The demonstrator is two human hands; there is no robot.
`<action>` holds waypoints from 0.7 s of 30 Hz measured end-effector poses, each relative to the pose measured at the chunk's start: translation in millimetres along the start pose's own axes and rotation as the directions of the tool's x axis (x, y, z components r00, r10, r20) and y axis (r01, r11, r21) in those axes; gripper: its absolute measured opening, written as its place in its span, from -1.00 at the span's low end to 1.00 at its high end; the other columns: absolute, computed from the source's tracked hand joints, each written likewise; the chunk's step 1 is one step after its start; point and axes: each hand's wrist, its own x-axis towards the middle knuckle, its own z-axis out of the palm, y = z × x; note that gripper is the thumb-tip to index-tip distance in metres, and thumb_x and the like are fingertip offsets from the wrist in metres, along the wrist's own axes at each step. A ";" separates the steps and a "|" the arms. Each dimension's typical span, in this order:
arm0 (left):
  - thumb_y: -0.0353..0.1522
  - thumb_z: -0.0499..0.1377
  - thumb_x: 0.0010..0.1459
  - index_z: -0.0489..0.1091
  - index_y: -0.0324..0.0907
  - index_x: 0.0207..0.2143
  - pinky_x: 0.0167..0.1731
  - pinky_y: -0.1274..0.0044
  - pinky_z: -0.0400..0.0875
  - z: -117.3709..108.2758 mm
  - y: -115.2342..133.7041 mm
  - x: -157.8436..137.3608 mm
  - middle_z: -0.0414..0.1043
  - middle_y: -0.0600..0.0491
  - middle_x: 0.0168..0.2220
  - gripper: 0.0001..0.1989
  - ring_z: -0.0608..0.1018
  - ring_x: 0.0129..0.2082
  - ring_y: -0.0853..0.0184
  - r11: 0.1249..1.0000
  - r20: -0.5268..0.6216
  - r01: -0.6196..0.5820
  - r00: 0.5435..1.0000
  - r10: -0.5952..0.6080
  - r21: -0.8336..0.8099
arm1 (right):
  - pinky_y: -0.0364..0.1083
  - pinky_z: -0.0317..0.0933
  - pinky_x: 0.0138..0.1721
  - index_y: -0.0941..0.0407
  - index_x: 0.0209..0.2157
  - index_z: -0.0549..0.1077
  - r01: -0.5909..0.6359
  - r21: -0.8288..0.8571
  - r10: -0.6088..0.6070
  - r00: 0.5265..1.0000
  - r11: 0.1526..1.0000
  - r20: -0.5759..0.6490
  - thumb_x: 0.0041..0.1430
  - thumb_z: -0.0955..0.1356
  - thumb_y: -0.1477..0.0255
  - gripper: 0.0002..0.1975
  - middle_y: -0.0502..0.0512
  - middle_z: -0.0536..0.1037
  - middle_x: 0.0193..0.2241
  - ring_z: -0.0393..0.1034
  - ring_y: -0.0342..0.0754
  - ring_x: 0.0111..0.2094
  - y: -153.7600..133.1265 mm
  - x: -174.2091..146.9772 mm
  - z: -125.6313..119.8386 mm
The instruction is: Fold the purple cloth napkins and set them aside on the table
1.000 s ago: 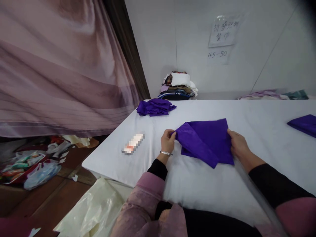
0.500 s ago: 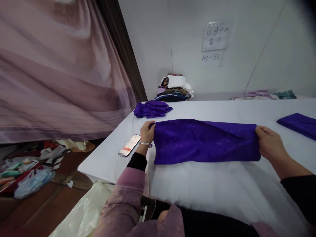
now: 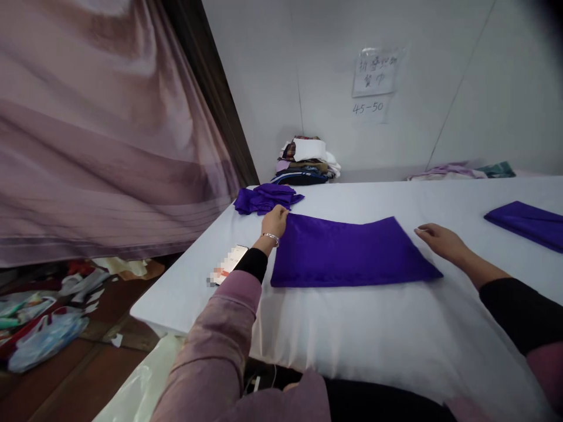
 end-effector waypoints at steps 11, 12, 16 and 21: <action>-0.23 0.11 0.13 0.36 -0.11 -0.34 -0.52 0.57 0.26 -72.3 89.1 -78.6 0.28 0.15 -0.55 -0.84 0.33 -0.56 0.42 0.794 0.054 -0.198 0.959 0.278 -0.574 | 0.16 -0.02 0.17 -0.02 0.23 0.07 0.642 0.119 -0.629 0.668 0.757 0.399 0.01 0.35 0.30 -0.26 0.06 0.13 0.23 -0.01 0.14 0.22 -102.6 -38.9 35.0; -0.22 0.12 0.13 0.38 -0.10 -0.32 -0.51 0.56 0.28 -83.2 96.8 -93.6 0.33 0.12 -0.52 -0.84 0.36 -0.54 0.40 0.783 0.118 -0.180 0.945 0.306 -0.595 | 0.17 -0.06 0.18 -0.02 0.22 0.08 0.690 0.132 -0.668 0.608 0.712 0.429 0.00 0.35 0.33 -0.27 0.06 0.16 0.22 -0.02 0.14 0.22 -109.4 -40.3 36.7; -0.27 0.11 0.16 0.43 -0.07 -0.30 -0.51 0.53 0.33 -117.5 105.7 -146.6 0.40 0.06 -0.47 -0.86 0.42 -0.50 0.35 0.763 0.353 -0.099 0.844 0.405 -0.638 | 0.25 -0.17 0.18 -0.03 -0.11 0.47 0.816 0.072 -0.715 0.455 0.573 0.531 -0.03 0.32 0.46 -0.62 0.06 0.52 -0.17 0.33 0.10 -0.04 -101.8 -43.0 29.3; -0.31 0.07 0.19 0.41 -0.07 -0.27 -0.55 0.57 0.27 -122.1 78.5 -173.2 0.31 0.10 -0.50 -0.86 0.32 -0.54 0.42 0.798 0.463 -0.029 0.801 0.378 -0.602 | 0.27 -0.14 0.14 0.01 -0.49 0.51 0.785 -0.032 -0.581 0.485 0.619 0.654 0.07 0.26 0.40 -0.81 0.08 0.53 -0.42 0.40 0.07 -0.23 -56.9 -65.6 -13.9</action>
